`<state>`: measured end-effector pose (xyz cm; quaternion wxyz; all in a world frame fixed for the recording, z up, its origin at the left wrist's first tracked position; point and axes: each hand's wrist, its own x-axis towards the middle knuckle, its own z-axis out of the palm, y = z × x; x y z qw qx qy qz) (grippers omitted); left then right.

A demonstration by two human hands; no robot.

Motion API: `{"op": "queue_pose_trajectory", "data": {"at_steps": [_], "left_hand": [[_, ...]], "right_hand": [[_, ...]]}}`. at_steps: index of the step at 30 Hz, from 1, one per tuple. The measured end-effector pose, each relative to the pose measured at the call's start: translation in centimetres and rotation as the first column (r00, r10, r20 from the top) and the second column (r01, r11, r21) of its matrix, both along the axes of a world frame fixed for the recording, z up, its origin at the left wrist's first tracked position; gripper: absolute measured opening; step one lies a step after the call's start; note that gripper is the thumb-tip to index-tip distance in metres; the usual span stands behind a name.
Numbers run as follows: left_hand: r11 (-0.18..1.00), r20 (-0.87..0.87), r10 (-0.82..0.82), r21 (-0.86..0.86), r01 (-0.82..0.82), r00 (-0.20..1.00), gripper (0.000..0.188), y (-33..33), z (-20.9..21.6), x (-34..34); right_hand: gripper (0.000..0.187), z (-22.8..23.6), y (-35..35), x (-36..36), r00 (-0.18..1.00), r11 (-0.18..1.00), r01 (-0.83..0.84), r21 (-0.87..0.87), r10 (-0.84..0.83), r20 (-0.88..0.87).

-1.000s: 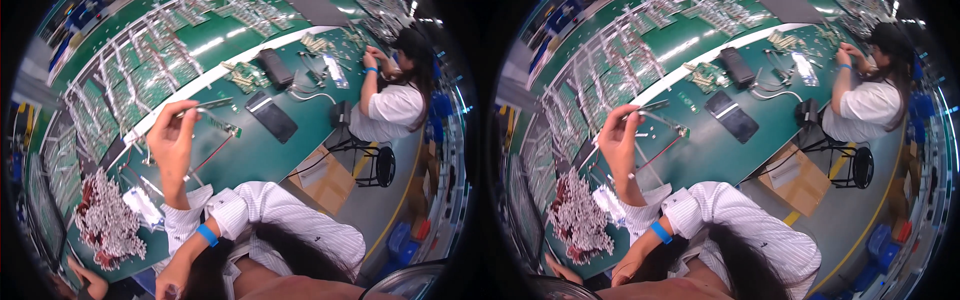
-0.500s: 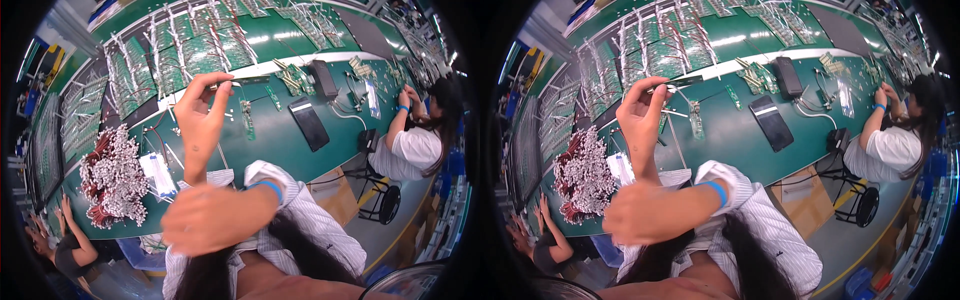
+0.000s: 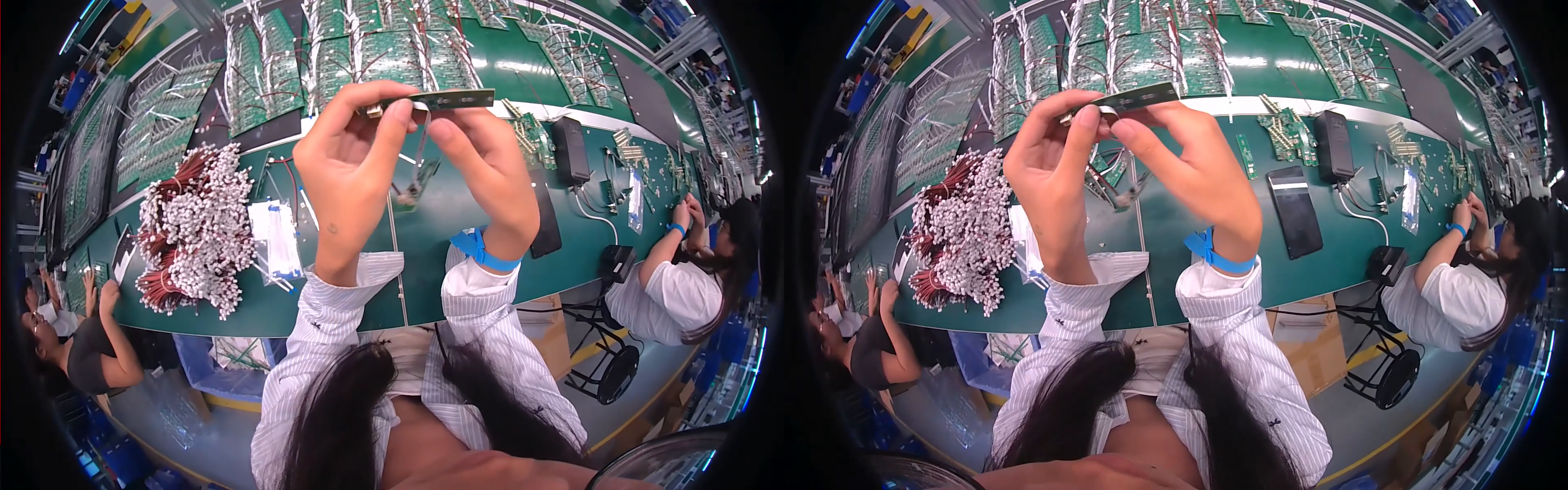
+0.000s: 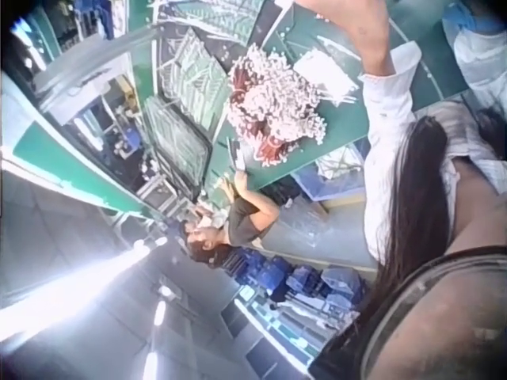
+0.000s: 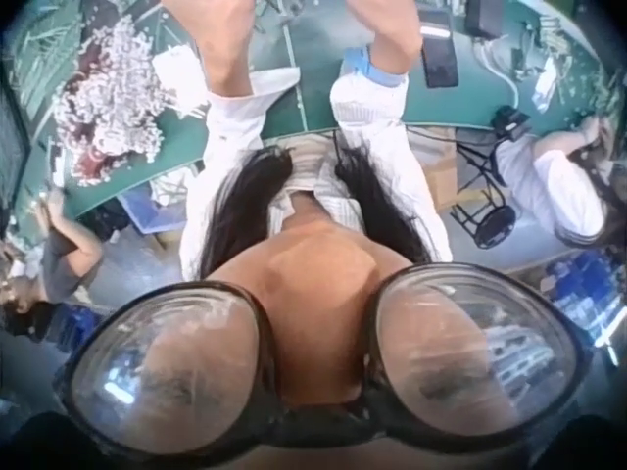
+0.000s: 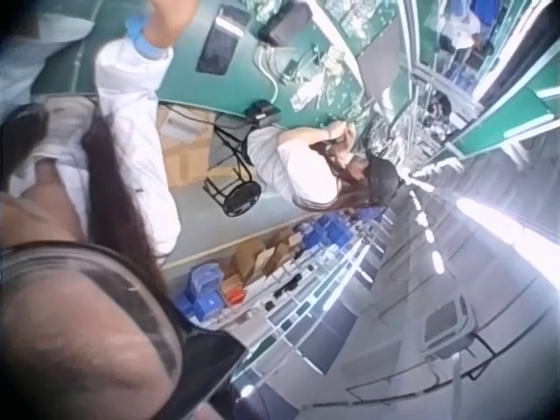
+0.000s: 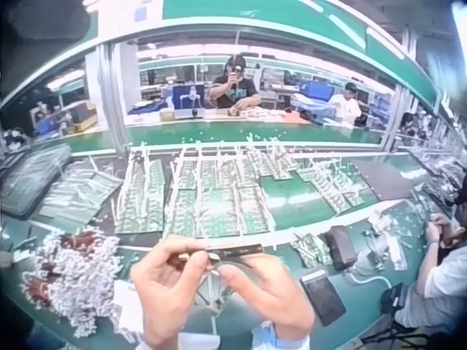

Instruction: The person connects ribbon cables and wire connectors to circuit boards by hand and places the assembled boards onto the work surface.

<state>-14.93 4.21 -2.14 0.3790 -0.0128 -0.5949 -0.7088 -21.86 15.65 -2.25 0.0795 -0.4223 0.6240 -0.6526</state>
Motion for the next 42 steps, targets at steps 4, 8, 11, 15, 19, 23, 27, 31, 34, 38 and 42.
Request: {"op": "queue_pose_trajectory", "data": {"at_steps": [4, 8, 11, 15, 19, 23, 27, 31, 34, 38, 42], "left_hand": [[1.000, 0.023, 0.020, -0.006, -0.020, 1.000, 0.013, -0.2, 0.1, 0.1], [0.995, 0.033, 0.095, -0.030, -0.094, 0.995, 0.014, -0.4, 0.0, 0.0], [0.985, -0.022, 0.167, -0.034, -0.168, 0.986, 0.013, -0.1, -0.3, -0.6], [0.950, -0.094, 0.276, -0.126, -0.287, 0.956, 0.013, -0.2, -0.5, -0.7], [0.901, -0.132, 0.349, -0.224, -0.371, 0.928, 0.012, -0.6, -0.7, -0.8], [0.900, -0.130, 0.353, -0.222, -0.374, 0.926, 0.012, -0.8, -0.5, -0.6], [0.889, -0.133, 0.354, -0.260, -0.377, 0.926, 0.012, -1.3, -0.6, -0.5], [0.901, -0.109, 0.320, -0.272, -0.338, 0.941, 0.012, -1.3, -0.3, -0.2], [0.892, -0.093, 0.320, -0.306, -0.333, 0.943, 0.012, -1.8, -0.4, -0.2], [0.918, -0.049, 0.277, -0.281, -0.279, 0.960, 0.012, -1.8, -0.3, -0.2], [0.956, -0.009, 0.209, -0.208, -0.206, 0.978, 0.012, -1.6, -0.1, -0.1]], "right_hand": [[0.023, -0.5, -0.3, -0.5, 0.971, 0.993, -0.098, -0.060, 0.109, 0.214], [0.018, 0.2, -0.8, 0.3, 0.932, 0.991, -0.018, -0.133, 0.064, 0.356], [0.013, 0.4, -1.6, 1.1, 0.930, 0.981, 0.175, -0.085, -0.137, 0.340], [0.010, 0.1, -2.0, 1.4, 0.951, 0.945, 0.298, -0.133, -0.282, 0.126], [0.008, 0.3, -2.1, 1.7, 0.936, 0.933, 0.323, -0.159, -0.289, 0.202], [0.006, 0.1, -2.5, 1.6, 0.953, 0.925, 0.303, -0.231, -0.293, 0.078], [0.005, 0.1, -2.4, 1.7, 0.948, 0.933, 0.302, -0.196, -0.316, -0.045], [0.007, 0.0, -2.2, 1.5, 0.982, 0.965, 0.158, -0.209, -0.132, 0.133], [0.010, 0.1, -1.8, 1.2, 0.960, 0.982, 0.030, -0.187, 0.023, 0.278], [0.011, 0.2, -1.8, 1.1, 0.962, 0.982, 0.075, -0.172, -0.026, 0.272], [0.008, 0.4, -1.7, 1.6, 0.963, 0.972, 0.229, -0.057, -0.217, 0.159]]}}
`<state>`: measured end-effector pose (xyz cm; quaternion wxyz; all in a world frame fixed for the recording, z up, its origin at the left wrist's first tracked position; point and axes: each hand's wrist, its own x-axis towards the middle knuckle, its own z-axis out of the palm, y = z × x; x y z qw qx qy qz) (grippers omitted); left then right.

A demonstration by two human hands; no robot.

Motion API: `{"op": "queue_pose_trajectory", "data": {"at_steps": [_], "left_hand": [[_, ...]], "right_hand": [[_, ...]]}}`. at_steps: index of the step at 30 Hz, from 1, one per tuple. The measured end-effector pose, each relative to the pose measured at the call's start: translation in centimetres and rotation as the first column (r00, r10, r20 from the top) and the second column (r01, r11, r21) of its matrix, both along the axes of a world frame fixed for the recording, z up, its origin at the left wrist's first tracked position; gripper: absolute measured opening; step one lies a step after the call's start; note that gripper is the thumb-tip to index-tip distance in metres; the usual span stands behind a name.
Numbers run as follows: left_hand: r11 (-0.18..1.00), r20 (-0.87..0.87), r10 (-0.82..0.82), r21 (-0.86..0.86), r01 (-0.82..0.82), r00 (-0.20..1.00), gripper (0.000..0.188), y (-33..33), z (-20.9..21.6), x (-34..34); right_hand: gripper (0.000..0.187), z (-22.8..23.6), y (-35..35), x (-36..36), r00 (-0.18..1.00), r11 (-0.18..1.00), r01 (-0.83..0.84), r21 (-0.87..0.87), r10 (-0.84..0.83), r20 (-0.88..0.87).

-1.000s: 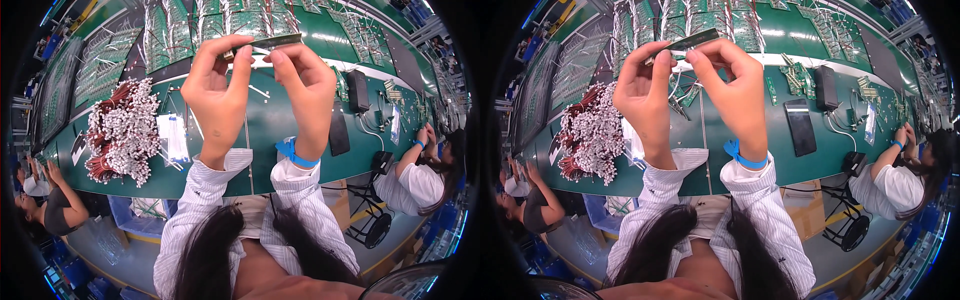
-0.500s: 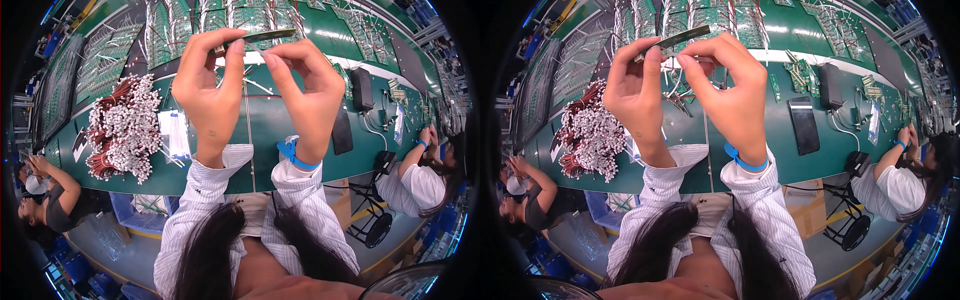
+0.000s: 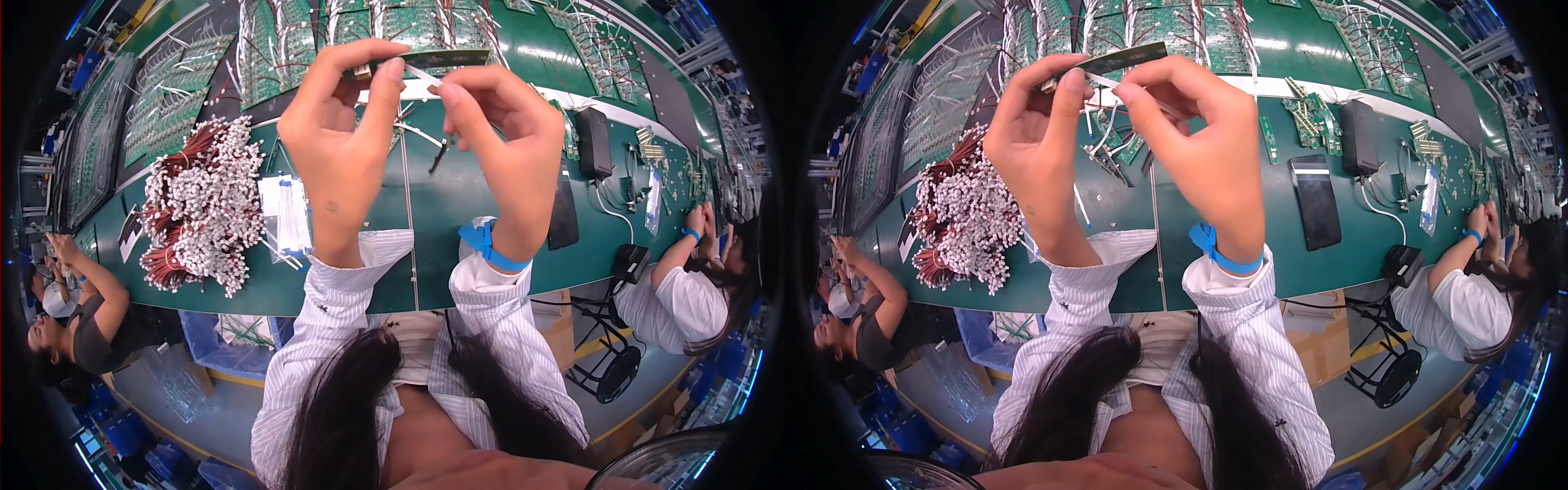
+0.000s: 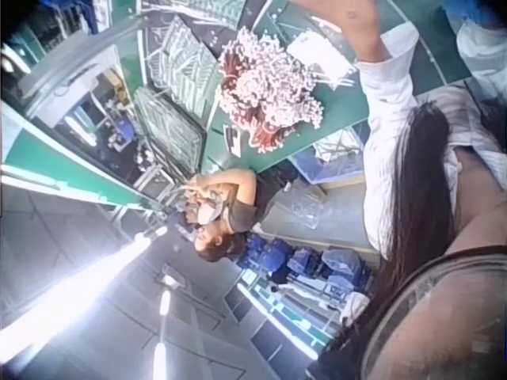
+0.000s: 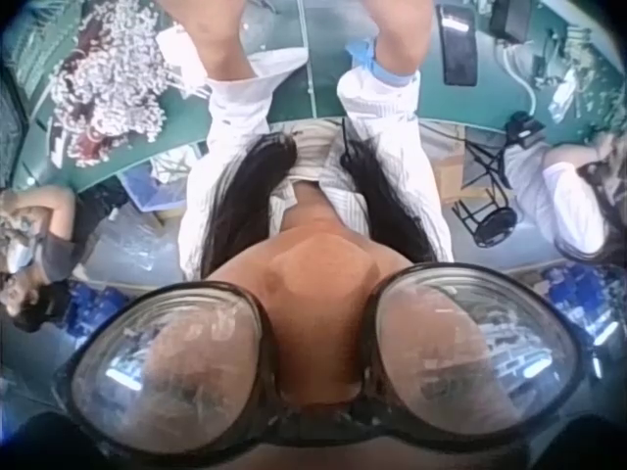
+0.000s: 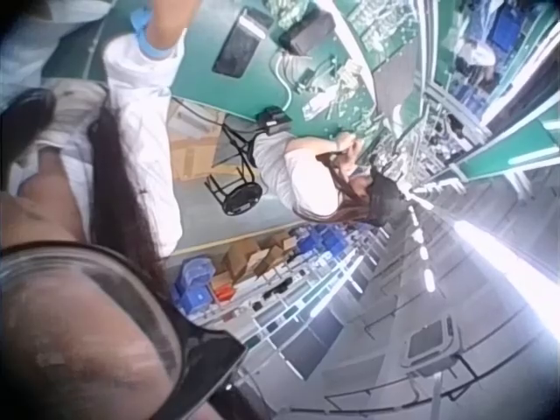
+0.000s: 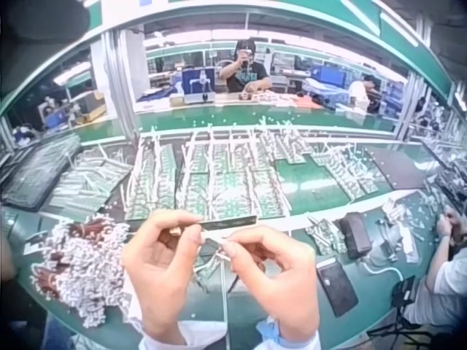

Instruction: The person connects ribbon cables and wire connectors to circuit boards by hand and places the assembled boards onto the work surface.

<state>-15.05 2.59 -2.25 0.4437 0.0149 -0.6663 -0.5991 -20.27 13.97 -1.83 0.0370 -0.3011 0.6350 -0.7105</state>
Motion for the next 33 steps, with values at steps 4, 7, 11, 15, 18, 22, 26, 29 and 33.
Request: {"op": "queue_pose_trajectory", "data": {"at_steps": [4, 7, 11, 15, 18, 22, 26, 29, 33], "left_hand": [[0.994, -0.028, -0.083, 0.069, 0.085, 0.996, 0.014, 0.2, 0.0, 0.0], [0.986, -0.047, -0.125, 0.106, 0.129, 0.991, 0.015, 0.6, 0.0, -0.1], [0.974, 0.003, -0.182, 0.138, 0.180, 0.983, 0.014, 0.6, 0.2, 0.1], [0.946, -0.053, -0.272, 0.169, 0.277, 0.961, 0.018, 0.5, 0.1, 0.0], [0.947, -0.055, -0.273, 0.161, 0.278, 0.960, 0.020, 0.8, 0.2, 0.0], [0.949, -0.068, -0.266, 0.155, 0.273, 0.962, 0.021, 0.7, 0.1, 0.0], [0.944, -0.066, -0.282, 0.161, 0.289, 0.957, 0.021, 0.8, -0.1, -0.2], [0.943, -0.075, -0.282, 0.164, 0.291, 0.956, 0.021, 0.8, 0.3, 0.0], [0.945, -0.078, -0.277, 0.157, 0.286, 0.958, 0.021, 0.8, 0.2, 0.0]], "right_hand": [[0.006, 0.8, -0.4, 1.4, 0.927, 0.945, 0.313, 0.092, -0.283, -0.248], [0.011, -0.3, -0.8, 1.0, 0.770, 0.889, 0.458, 0.015, -0.387, -0.507], [0.013, -0.3, -0.8, 1.1, 0.743, 0.867, 0.498, -0.019, -0.438, -0.506], [0.014, 0.0, -0.5, 1.2, 0.736, 0.854, 0.520, -0.012, -0.456, -0.500], [0.015, 0.1, -0.4, 1.4, 0.727, 0.844, 0.537, 0.008, -0.458, -0.512], [0.011, 0.2, -0.4, 1.4, 0.695, 0.848, 0.529, -0.022, -0.449, -0.561], [0.012, -0.1, -0.4, 1.3, 0.677, 0.840, 0.541, -0.046, -0.467, -0.569], [0.014, 0.4, -0.2, 1.5, 0.649, 0.836, 0.548, -0.014, -0.436, -0.623], [0.017, 0.4, -0.3, 1.4, 0.648, 0.844, 0.536, -0.037, -0.439, -0.622]]}}
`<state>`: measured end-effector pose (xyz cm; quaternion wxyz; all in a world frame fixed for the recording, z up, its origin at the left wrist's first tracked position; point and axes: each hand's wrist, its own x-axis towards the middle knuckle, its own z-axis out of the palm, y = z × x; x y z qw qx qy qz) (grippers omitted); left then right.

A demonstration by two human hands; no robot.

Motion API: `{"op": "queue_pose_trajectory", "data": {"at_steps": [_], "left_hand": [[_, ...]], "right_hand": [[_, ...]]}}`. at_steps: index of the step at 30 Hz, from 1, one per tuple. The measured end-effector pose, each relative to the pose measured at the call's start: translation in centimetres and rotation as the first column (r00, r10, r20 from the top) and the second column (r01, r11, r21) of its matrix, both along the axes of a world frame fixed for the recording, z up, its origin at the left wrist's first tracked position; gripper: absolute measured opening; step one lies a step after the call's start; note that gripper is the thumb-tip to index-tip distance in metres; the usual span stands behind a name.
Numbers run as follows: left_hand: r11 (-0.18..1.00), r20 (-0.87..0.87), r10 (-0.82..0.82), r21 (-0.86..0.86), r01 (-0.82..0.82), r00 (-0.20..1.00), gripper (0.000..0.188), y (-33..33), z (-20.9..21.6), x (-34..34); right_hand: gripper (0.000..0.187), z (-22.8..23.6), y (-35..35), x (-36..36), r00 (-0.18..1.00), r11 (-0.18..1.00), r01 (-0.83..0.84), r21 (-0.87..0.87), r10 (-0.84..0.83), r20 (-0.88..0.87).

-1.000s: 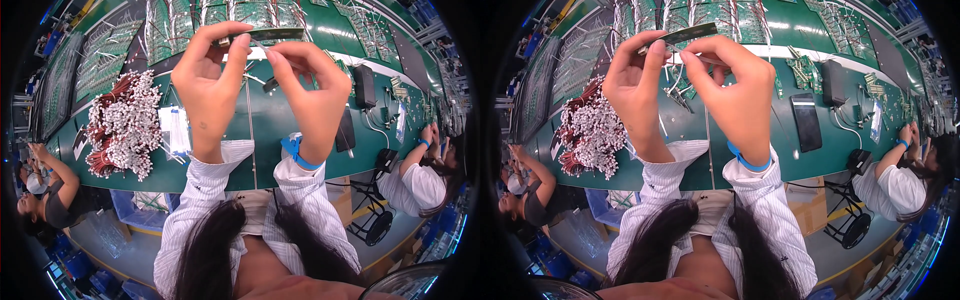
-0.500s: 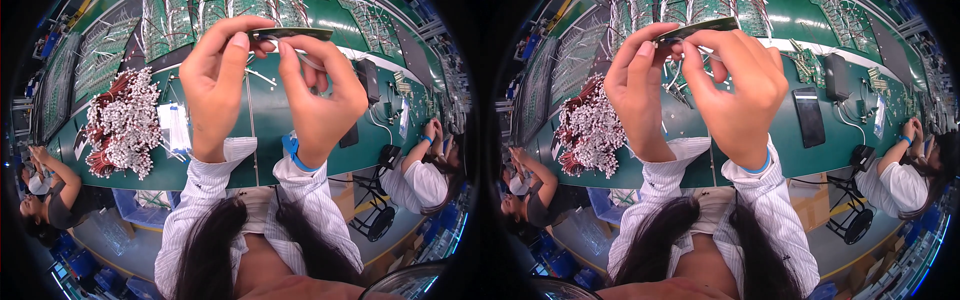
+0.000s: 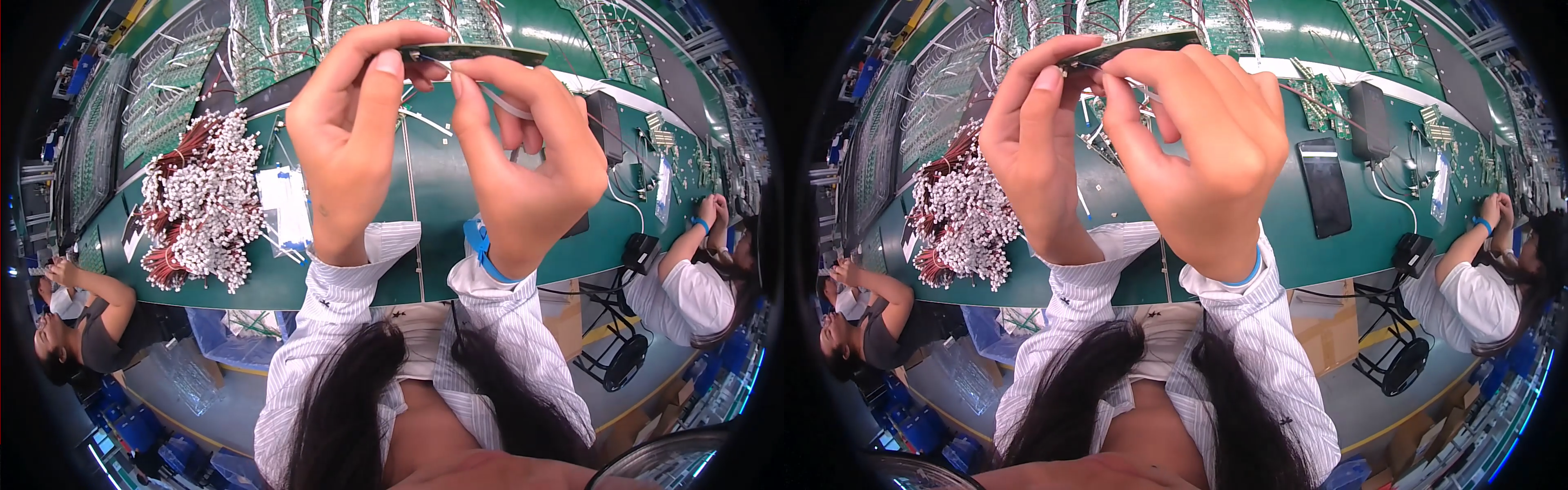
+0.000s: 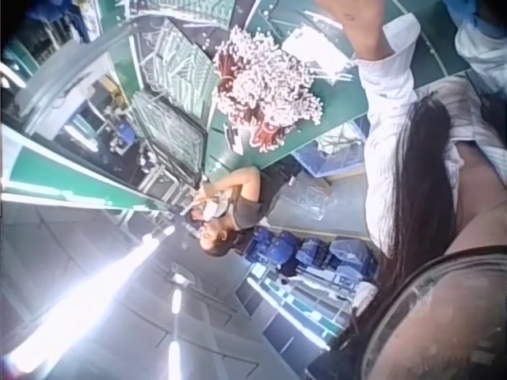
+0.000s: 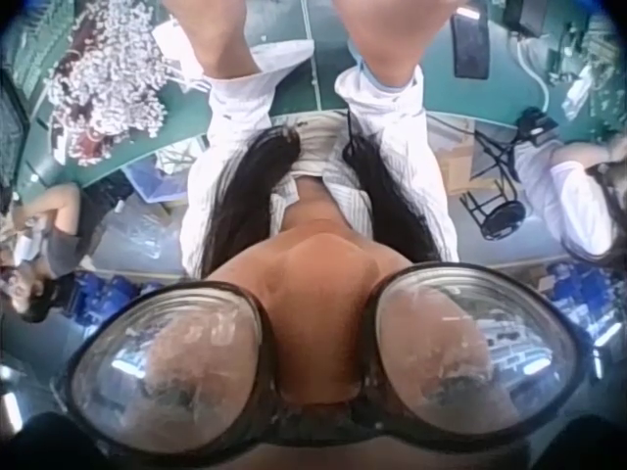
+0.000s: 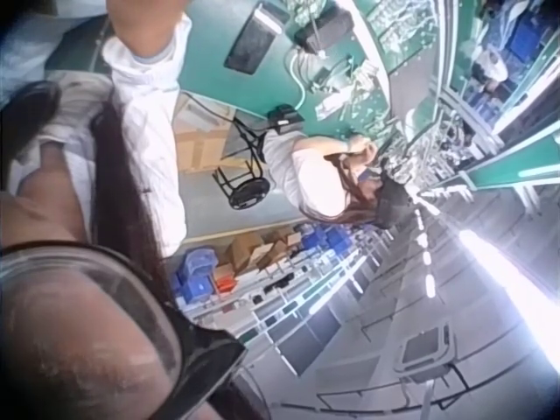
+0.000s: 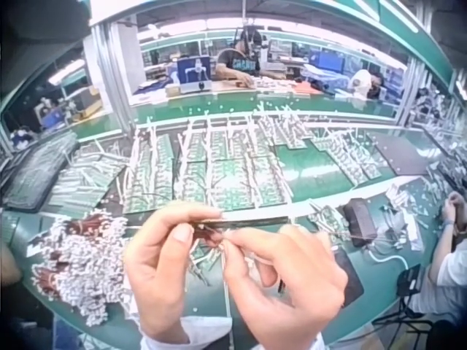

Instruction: The person connects ribbon cables and wire connectors to circuit boards by hand and places the assembled boards onto the work surface.

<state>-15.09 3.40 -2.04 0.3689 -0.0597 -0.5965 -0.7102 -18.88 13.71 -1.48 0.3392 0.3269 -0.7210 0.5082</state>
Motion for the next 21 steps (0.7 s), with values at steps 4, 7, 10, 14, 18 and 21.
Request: {"op": "queue_pose_trajectory", "data": {"at_steps": [4, 7, 10, 14, 18, 21], "left_hand": [[1.000, 0.002, 0.005, -0.014, -0.005, 1.000, 0.020, 0.2, 0.0, 0.0], [0.999, -0.018, 0.013, -0.041, -0.013, 1.000, 0.020, 0.5, -0.1, -0.1], [0.997, -0.011, 0.044, -0.059, -0.044, 0.999, 0.019, 0.7, 0.0, 0.0], [0.995, -0.026, 0.038, -0.087, -0.040, 0.999, 0.019, 0.6, -0.1, -0.2], [0.971, -0.044, 0.144, -0.184, -0.150, 0.989, 0.018, 1.1, -0.1, -0.2], [0.958, -0.063, 0.186, -0.210, -0.195, 0.981, 0.017, 1.3, -0.1, -0.4]], "right_hand": [[0.018, -0.2, -0.1, 0.0, 1.000, 1.000, -0.016, -0.017, 0.016, 0.023], [0.017, -0.2, -0.3, 0.1, 1.000, 1.000, 0.003, -0.031, -0.002, 0.015], [0.016, -0.1, -0.2, 0.4, 0.999, 1.000, 0.013, -0.013, -0.012, 0.040], [0.015, -0.2, -0.2, 0.3, 0.998, 1.000, 0.028, -0.008, -0.027, 0.051], [0.013, -0.5, -0.6, 0.2, 0.999, 0.997, 0.035, -0.068, -0.032, 0.037], [0.014, -0.6, -0.9, 0.1, 0.999, 0.995, 0.050, -0.087, -0.049, 0.014]]}}
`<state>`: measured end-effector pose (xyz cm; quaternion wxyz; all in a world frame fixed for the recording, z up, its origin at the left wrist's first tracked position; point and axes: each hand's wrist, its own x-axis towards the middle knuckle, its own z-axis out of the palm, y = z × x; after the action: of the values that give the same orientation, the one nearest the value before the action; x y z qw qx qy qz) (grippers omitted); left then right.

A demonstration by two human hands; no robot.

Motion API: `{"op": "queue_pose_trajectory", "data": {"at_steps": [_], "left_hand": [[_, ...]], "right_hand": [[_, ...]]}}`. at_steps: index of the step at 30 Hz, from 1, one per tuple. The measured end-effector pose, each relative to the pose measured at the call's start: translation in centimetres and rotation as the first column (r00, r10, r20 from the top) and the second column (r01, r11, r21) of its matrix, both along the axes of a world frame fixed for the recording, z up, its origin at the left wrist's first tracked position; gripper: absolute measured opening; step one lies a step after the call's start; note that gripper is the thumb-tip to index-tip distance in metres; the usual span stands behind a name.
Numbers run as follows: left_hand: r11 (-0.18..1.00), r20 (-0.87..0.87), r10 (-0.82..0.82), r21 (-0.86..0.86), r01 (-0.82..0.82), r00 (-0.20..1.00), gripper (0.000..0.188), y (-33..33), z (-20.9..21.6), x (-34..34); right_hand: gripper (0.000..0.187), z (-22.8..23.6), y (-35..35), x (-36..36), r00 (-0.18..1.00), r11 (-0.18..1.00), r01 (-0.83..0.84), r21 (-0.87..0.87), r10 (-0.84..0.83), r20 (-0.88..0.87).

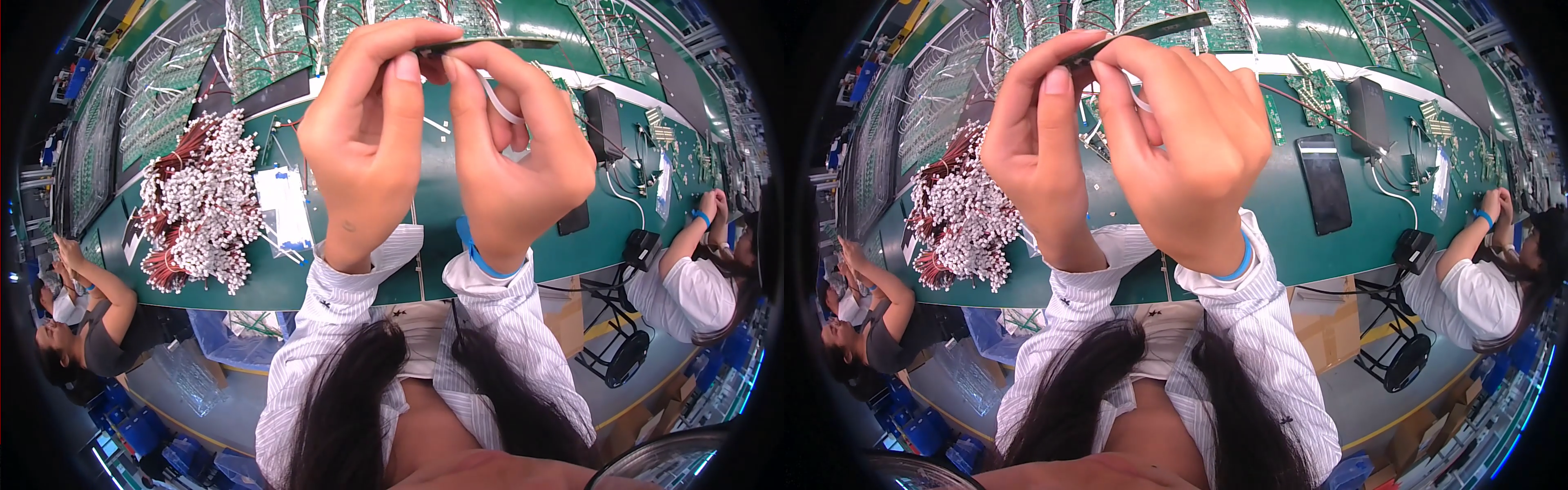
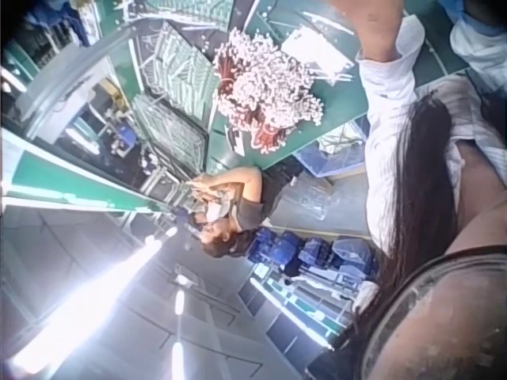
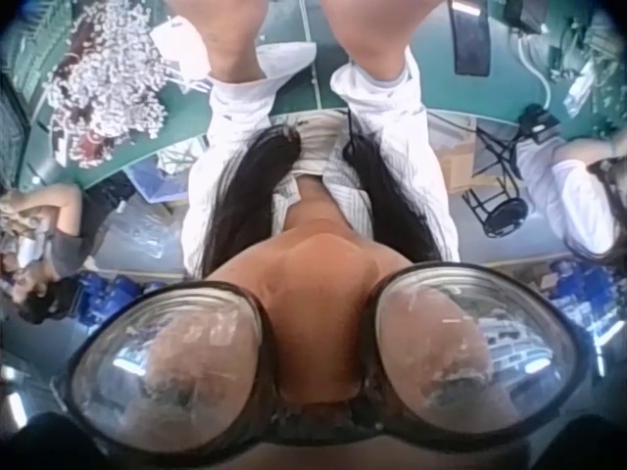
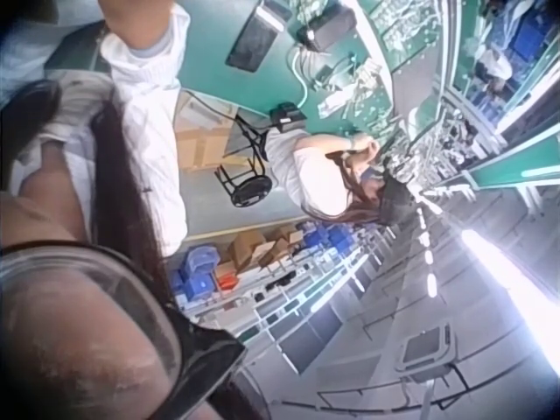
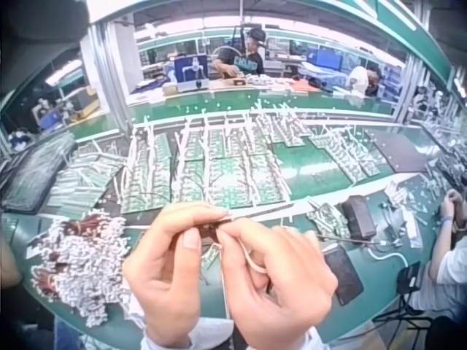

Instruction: The person connects ribbon cables and wire connectors to circuit boards by hand and places the assembled boards onto the work surface.

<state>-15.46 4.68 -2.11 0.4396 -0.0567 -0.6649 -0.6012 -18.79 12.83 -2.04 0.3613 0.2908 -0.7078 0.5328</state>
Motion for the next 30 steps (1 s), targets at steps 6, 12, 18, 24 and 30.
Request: {"op": "queue_pose_trajectory", "data": {"at_steps": [6, 12, 18, 24, 30], "left_hand": [[0.999, -0.034, 0.025, -0.042, -0.026, 0.999, 0.018, -0.3, -0.3, -0.2], [0.999, -0.044, 0.026, -0.021, -0.027, 0.999, 0.018, -0.5, -0.6, -0.4], [0.999, -0.030, 0.003, 0.032, -0.002, 1.000, 0.018, -0.4, -0.5, -0.3], [0.994, 0.031, -0.018, 0.112, 0.014, 0.999, 0.020, -0.6, -0.3, 0.0], [0.942, 0.025, -0.163, 0.302, 0.148, 0.986, 0.023, -1.1, -0.4, -0.1]], "right_hand": [[0.016, -0.4, -0.6, -0.2, 1.000, 1.000, 0.017, -0.025, -0.017, -0.024], [0.016, -0.9, -1.2, -0.5, 0.989, 0.996, 0.087, 0.029, -0.083, -0.123], [0.018, -1.5, -1.5, -1.2, 0.951, 0.990, 0.135, 0.049, -0.115, -0.288], [0.019, -1.5, -1.7, -1.3, 0.954, 0.996, 0.086, 0.041, -0.070, -0.291], [0.025, -1.6, -2.1, -1.4, 0.953, 0.996, 0.069, 0.064, -0.046, -0.300]]}}
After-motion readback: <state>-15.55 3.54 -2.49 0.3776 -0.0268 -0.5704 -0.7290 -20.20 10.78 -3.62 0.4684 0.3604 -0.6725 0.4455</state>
